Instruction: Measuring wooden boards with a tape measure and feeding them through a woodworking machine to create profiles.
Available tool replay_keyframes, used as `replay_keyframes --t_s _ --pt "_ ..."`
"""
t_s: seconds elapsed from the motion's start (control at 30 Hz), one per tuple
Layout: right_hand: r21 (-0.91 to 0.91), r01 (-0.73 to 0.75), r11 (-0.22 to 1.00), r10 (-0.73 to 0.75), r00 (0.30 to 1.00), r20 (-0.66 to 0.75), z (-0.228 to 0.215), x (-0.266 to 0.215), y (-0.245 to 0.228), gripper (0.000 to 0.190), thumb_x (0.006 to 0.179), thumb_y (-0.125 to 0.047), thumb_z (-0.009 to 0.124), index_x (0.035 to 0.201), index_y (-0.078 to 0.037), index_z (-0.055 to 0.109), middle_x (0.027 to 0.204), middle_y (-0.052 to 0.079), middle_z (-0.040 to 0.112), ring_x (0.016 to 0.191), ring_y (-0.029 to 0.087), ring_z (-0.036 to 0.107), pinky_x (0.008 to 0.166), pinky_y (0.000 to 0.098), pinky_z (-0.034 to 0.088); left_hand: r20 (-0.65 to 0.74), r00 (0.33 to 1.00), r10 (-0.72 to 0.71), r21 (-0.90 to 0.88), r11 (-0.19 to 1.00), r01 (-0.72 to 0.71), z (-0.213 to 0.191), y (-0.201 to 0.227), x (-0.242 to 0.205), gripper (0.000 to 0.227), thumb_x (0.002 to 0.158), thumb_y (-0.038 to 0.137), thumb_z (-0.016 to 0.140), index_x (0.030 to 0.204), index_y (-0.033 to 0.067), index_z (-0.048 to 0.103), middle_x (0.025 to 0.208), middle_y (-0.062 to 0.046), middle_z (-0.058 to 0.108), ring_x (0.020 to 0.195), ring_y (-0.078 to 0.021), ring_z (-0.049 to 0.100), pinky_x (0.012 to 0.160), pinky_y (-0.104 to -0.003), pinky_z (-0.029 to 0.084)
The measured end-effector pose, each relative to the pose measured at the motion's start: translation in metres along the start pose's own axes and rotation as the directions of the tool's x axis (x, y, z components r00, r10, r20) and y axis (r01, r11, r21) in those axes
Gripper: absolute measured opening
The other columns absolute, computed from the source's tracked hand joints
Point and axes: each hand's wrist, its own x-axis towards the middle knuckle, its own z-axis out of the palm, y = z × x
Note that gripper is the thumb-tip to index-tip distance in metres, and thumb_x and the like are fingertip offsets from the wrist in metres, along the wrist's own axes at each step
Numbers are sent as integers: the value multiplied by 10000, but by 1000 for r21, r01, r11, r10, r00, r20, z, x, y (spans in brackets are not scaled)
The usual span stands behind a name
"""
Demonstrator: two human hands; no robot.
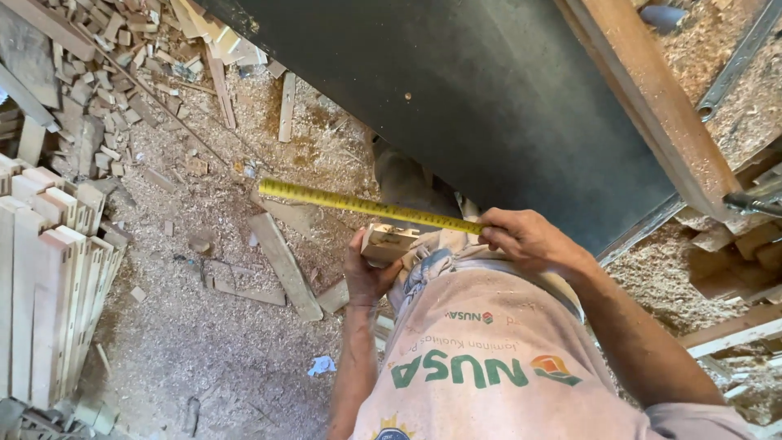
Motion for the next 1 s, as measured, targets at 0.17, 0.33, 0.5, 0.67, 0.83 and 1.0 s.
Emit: replay_keyframes --t_s 0.17,0.33,0.5,0.67,0.83,1.0 --pt "-123 -77 989 91 989 115 -4 11 -29 176 995 -247 577 1078 -117 660 866 145 794 893 409 742 846 546 554 49 996 -76 40 996 74 3 -11 -15 883 463 144 925 1286 69 614 1095 -198 707 981 -427 715 824 -495 587" --pt "-101 -65 993 81 984 157 -3 26 -20 143 993 -278 584 1061 -192 677 791 147 758 865 392 728 824 512 562 59 979 -198 117 975 190 5 1 -18 907 464 173 918 1311 131 597 1132 -175 703 1021 -436 700 848 -527 573" --pt "-58 -132 990 140 975 172 -7 28 -23 230 992 -342 591 1090 -163 697 802 188 733 854 408 711 818 538 543 89 965 -245 84 968 238 5 2 -21 911 463 172 903 1319 149 593 1176 -142 689 1073 -406 696 902 -506 561" --pt "-31 -29 999 34 984 176 -11 33 -12 186 1011 -299 586 1110 -202 710 764 160 737 828 393 725 807 512 569 113 947 -300 80 953 292 6 14 -16 901 471 174 898 1320 158 596 1188 -160 684 1092 -429 684 927 -525 547" --pt "-35 8 999 -2 985 170 -8 39 1 173 956 -267 641 1077 -178 725 751 174 705 766 355 705 770 502 559 124 944 -305 131 948 289 8 11 -17 926 458 200 891 1330 161 583 1210 -153 681 1117 -422 677 947 -521 544" --pt "-24 11 1000 -5 973 231 -18 41 -22 248 1008 -239 560 1221 -213 686 712 149 705 779 368 710 783 514 553 151 947 -284 169 951 258 9 12 -16 920 471 180 878 1335 135 567 1225 -174 666 1129 -437 667 964 -533 539"
